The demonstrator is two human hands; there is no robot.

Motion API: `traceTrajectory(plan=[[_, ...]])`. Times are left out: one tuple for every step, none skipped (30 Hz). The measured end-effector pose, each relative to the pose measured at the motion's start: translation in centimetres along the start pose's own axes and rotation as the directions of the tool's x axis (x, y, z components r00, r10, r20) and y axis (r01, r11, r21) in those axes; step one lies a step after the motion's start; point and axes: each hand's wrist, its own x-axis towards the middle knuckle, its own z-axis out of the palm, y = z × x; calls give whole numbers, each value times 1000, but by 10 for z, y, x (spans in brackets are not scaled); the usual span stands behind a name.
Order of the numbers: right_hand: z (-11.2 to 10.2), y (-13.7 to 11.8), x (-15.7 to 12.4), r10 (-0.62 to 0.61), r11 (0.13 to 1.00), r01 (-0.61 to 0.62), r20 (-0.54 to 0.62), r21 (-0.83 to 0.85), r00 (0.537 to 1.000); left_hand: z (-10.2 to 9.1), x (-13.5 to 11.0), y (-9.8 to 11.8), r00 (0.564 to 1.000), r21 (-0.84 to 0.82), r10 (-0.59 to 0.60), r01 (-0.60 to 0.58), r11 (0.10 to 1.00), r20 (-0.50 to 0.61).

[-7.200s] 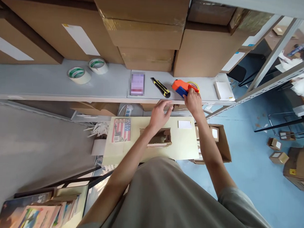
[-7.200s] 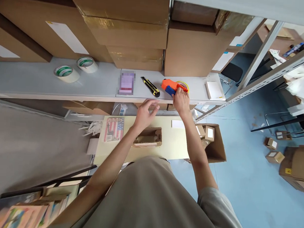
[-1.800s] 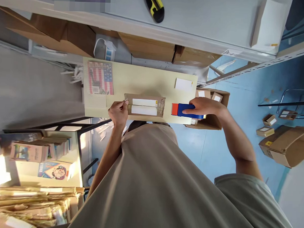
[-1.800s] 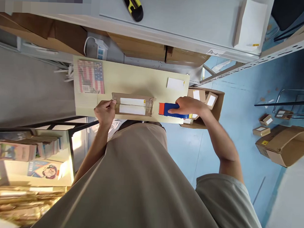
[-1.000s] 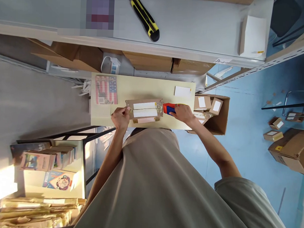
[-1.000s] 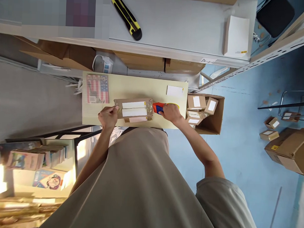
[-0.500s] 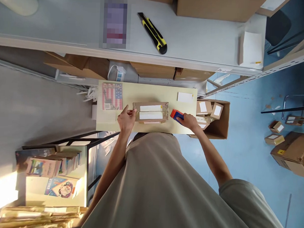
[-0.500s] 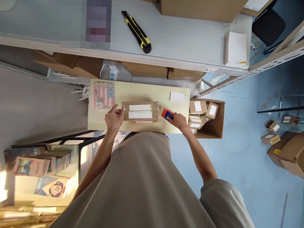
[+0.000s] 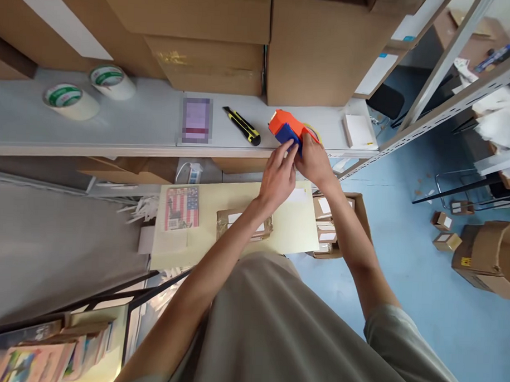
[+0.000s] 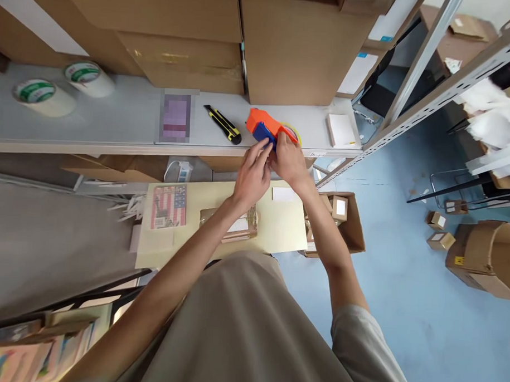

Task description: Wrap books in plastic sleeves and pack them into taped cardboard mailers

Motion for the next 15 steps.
traceTrajectory(plan=[[6, 3, 17, -2, 1000, 1, -69, -16, 998, 4, 10, -2, 1000, -27, 7, -7, 1000, -9], [13, 6, 32, -6, 1000, 2, -126, -30, 992, 6, 16, -4, 1000, -49, 7, -8, 999, -14], [20, 10, 46, -9, 999, 3, -165, -40, 986, 6, 18, -5, 1000, -64, 4, -5, 998, -16], [28, 14, 57, -7, 999, -2, -190, -50, 982, 5, 16, -7, 1000, -71, -2, 1, 997, -14], [34, 17, 66, -4, 998, -7, -201, -58, 980, 2, 12, -7, 1000, -71, -14, 13, 997, -9], [39, 19, 72, 0, 998, -14, -203, -64, 979, -2, 5, -8, 1000, -65, -30, 30, 997, -3], [42, 20, 76, 5, 998, -19, -203, -67, 979, -6, -4, -10, 999, -57, -53, 53, 997, 4], [44, 21, 77, 7, 998, -22, -207, -67, 978, -11, -14, -14, 997, -48, -82, 83, 995, 11], [44, 20, 74, 7, 998, -22, -220, -64, 975, -17, -26, -19, 992, -40, -122, 122, 992, 14], [46, 20, 69, 6, 998, -22, -247, -59, 969, -23, -39, -28, 985, -31, -171, 171, 985, 14], [48, 19, 59, 5, 999, -21, -287, -50, 958, -30, -54, -39, 973, -21, -230, 230, 973, 9], [53, 17, 46, 7, 999, -19, -333, -35, 943, -37, -72, -52, 955, -9, -297, 297, 955, -6], [62, 14, 30, 13, 1000, -17, -373, -9, 928, -45, -93, -66, 929, 6, -370, 370, 929, -25], [74, 11, 11, 27, 999, -17, -396, 28, 918, -53, -115, -80, 893, 23, -448, 449, 893, -51], [90, 6, -11, 52, 996, -22, -390, 83, 920, -61, -139, -92, 842, 42, -533, 538, 842, -83]])
